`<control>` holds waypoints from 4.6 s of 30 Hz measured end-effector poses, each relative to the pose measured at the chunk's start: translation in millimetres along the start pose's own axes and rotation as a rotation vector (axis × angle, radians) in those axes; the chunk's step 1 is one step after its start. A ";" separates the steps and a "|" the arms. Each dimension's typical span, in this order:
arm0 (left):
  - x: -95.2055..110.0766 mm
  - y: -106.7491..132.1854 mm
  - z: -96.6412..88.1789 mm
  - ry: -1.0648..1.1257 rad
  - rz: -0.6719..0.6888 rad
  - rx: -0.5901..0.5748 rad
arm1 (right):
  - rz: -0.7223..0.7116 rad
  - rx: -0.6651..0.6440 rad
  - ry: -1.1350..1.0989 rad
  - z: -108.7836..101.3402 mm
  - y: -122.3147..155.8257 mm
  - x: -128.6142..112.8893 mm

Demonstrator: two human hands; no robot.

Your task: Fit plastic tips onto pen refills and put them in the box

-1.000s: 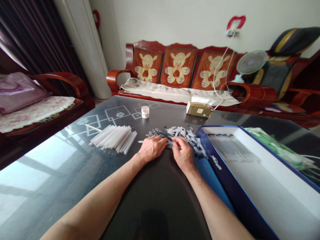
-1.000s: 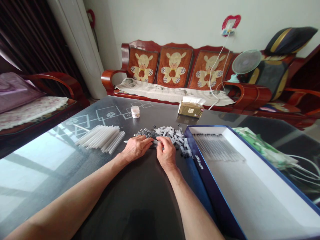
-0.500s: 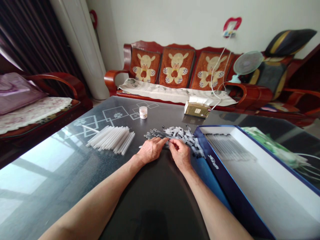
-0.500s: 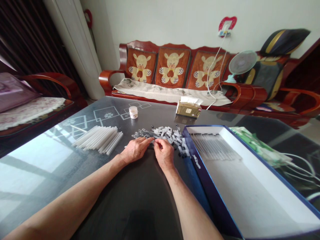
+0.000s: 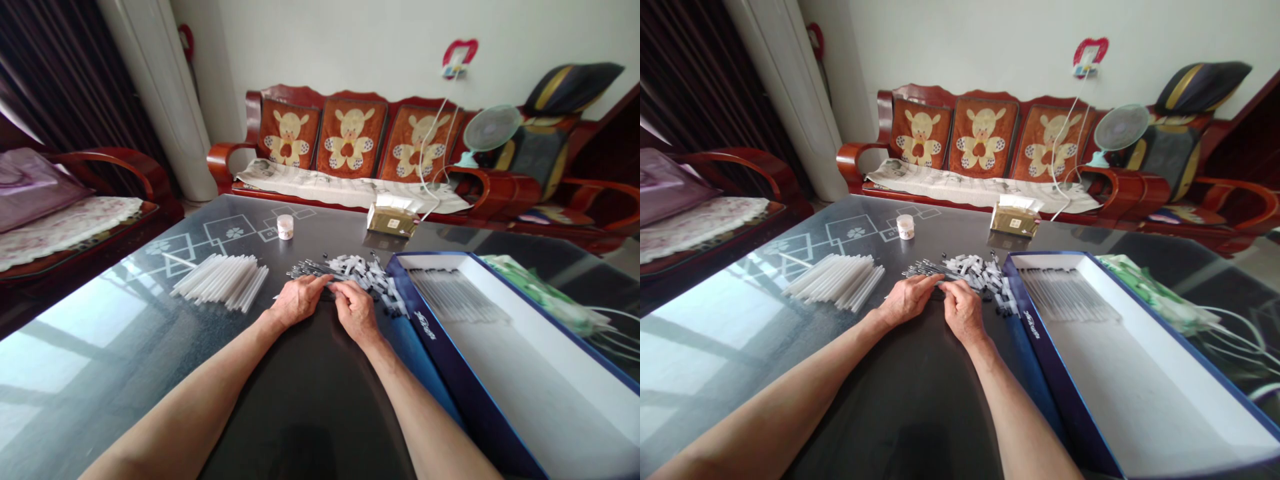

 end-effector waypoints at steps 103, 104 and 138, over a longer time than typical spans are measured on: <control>-1.7 -4.8 -16.0 -0.018 0.016 0.126 | 0.089 -0.057 -0.003 15.2 -25.2 -1.3; -1.9 -4.8 -16.1 -0.023 0.013 0.123 | 0.075 -0.059 -0.014 15.5 -24.9 -2.2; -15.1 7.0 -27.3 0.045 -0.299 0.461 | 0.450 0.083 -0.252 12.6 -26.9 2.4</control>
Point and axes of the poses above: each hand's wrist, its own y-axis away from the middle knuckle, its own z-axis out of the palm, x = y × z, the point moved 4 cm from there along -y, towards the middle knuckle, and after that the axes turned 9 degrees about z, right-handed, at the moved point
